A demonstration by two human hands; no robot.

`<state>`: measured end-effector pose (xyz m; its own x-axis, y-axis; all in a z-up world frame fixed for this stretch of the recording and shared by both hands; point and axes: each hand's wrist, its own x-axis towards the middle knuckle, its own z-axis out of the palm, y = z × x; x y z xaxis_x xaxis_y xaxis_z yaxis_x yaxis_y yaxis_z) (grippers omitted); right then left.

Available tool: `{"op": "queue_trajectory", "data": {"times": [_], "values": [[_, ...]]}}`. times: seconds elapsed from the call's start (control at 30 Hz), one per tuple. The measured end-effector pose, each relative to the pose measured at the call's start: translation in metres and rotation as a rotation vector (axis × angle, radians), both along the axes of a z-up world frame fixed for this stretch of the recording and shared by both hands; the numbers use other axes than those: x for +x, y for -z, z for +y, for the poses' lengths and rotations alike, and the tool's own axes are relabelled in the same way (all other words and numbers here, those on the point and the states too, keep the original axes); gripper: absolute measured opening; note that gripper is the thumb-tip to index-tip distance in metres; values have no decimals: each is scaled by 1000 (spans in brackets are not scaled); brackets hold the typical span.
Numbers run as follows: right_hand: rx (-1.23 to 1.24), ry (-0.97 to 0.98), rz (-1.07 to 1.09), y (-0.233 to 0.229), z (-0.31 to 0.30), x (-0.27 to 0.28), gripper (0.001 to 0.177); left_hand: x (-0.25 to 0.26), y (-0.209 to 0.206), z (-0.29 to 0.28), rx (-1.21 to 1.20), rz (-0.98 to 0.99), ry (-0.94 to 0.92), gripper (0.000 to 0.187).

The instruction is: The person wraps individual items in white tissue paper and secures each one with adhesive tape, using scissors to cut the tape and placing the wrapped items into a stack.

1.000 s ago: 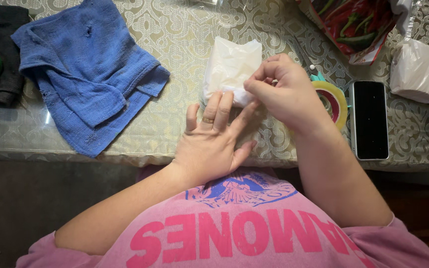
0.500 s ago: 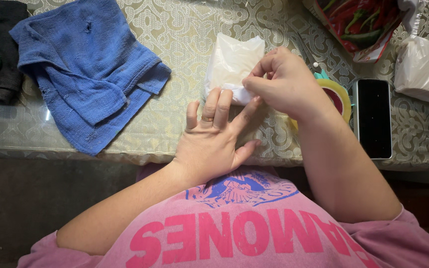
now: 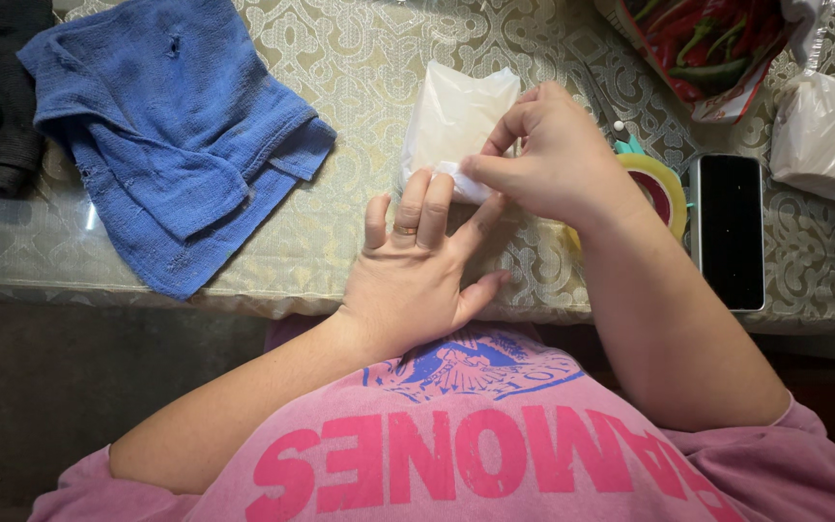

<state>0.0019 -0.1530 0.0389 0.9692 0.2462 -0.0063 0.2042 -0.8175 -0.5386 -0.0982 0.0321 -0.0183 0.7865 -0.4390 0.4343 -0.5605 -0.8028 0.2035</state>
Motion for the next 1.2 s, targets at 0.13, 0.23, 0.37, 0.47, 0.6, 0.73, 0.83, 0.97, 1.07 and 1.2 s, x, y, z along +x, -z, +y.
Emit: {"op": "queue_trajectory", "data": {"times": [0.13,0.23,0.37,0.47,0.6,0.73,0.83,0.97,1.07,1.2], "values": [[49,11,-15,6,1,-1,34,0,1,0,-11,-3,1,74],[12,-14,-58,9,2,0,37,-1,2,0,8,-4,-7,73],[-13,5,-66,10,5,2,37,0,0,1,17,-7,-10,74],[-28,16,-67,9,8,2,36,2,-3,1,37,13,-18,75],[4,-19,-102,-1,10,2,38,2,-5,2,44,16,-21,77],[-18,33,195,-18,9,9,36,0,-4,1,51,20,-39,77],[12,-42,174,-21,9,9,35,0,-4,0,42,25,-52,77],[-126,-134,-148,-16,9,3,40,-1,-4,0,53,48,-56,78],[-270,-163,-344,-19,7,1,48,0,-4,0,53,53,-57,77],[-320,182,208,-27,-3,1,57,0,-5,0,36,57,-59,76]]}}
